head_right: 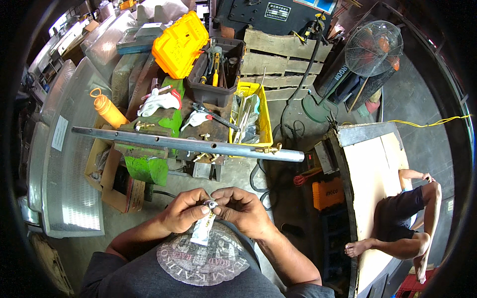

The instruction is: The person wraps white tape around a brass fitting and screws it into a metal pipe. They then use a screwdriver to tighten a screw on the pipe and continue attaching fittings.

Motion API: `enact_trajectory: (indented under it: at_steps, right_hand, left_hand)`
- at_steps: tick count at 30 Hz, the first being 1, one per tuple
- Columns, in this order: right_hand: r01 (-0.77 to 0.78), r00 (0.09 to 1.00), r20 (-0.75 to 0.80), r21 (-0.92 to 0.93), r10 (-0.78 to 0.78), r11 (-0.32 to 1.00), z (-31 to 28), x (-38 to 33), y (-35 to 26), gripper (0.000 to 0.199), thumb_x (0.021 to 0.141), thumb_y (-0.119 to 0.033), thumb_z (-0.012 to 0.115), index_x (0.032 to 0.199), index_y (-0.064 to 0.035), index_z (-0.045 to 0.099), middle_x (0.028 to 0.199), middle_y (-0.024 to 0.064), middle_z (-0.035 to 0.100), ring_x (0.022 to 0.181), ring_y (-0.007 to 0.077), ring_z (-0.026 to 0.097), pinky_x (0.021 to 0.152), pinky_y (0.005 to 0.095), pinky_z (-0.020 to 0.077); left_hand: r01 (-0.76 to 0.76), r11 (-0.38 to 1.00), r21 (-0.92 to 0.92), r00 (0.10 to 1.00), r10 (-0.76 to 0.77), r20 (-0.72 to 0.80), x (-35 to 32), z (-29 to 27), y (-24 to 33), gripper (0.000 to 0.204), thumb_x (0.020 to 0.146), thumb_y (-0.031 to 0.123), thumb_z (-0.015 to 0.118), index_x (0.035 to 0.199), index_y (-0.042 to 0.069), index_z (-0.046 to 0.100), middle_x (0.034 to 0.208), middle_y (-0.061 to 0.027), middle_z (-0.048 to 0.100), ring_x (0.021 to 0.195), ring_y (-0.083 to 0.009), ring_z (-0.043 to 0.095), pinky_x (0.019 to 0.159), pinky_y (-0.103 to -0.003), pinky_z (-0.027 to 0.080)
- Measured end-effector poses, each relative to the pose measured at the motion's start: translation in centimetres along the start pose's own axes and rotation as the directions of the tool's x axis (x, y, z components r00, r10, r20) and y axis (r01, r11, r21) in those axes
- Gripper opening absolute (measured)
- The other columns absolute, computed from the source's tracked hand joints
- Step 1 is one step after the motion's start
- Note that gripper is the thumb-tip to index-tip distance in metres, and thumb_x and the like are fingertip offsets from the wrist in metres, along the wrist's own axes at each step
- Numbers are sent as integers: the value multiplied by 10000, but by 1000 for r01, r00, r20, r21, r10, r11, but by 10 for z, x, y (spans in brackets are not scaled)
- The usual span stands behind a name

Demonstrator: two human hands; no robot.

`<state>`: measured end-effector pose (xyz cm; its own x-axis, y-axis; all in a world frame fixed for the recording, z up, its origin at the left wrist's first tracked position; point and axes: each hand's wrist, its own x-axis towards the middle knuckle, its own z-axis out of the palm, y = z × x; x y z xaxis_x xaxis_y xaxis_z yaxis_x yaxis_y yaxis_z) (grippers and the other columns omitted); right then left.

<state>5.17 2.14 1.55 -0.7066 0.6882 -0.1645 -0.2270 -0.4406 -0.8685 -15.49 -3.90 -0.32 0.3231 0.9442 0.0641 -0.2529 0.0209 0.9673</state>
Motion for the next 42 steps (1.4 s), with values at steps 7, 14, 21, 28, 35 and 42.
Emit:
enact_trajectory:
  at_steps: [7,14,21,28,35,42]
  right_hand:
    - [-17,999,49,9,16,1000,4,10,4,343,928,48,676,1262,16,601,1009,69,710,948,125,659,852,270,543]
    - [-15,998,61,67,10,998,7,15,16,362,923,61,674,1272,14,591,1000,70,711,921,122,660,822,271,547]
    - [-29,998,52,-161,38,987,6,9,6,455,940,49,652,1380,22,541,996,83,723,916,154,682,849,292,557]
    - [257,966,225,-753,-129,606,10,5,-10,528,845,70,645,1366,15,576,1076,169,721,891,215,716,815,325,560]
    - [274,962,221,-769,-162,577,14,1,-9,518,795,93,646,1304,-4,631,1116,179,719,956,274,726,840,334,562]
    - [102,988,153,-536,-23,838,-10,6,-20,352,843,92,608,1184,4,604,1197,152,674,1096,241,674,931,371,549]
  left_hand:
    - [6,1000,-3,999,-6,-40,-11,-5,-3,175,1052,213,555,1012,42,540,753,64,479,692,-27,406,607,-229,355]
    - [32,999,-22,996,-34,-84,-19,-7,-5,179,1046,218,567,1008,44,546,752,68,491,689,-17,423,606,-221,359]
    - [61,995,-82,991,-70,-112,-22,-3,-3,172,1037,207,581,1004,39,568,758,71,521,687,-7,452,601,-216,375]
    - [159,980,-120,978,-174,-118,-21,-6,-5,160,1009,187,613,946,41,594,755,71,519,688,-13,455,597,-224,384]
    - [160,981,-112,976,-174,-132,-20,-11,-5,143,999,169,618,928,47,593,749,77,502,687,-13,447,595,-223,375]
    - [170,980,-108,943,-193,-272,-26,-32,-14,119,979,136,628,927,29,620,767,37,603,704,-27,530,624,-231,435]
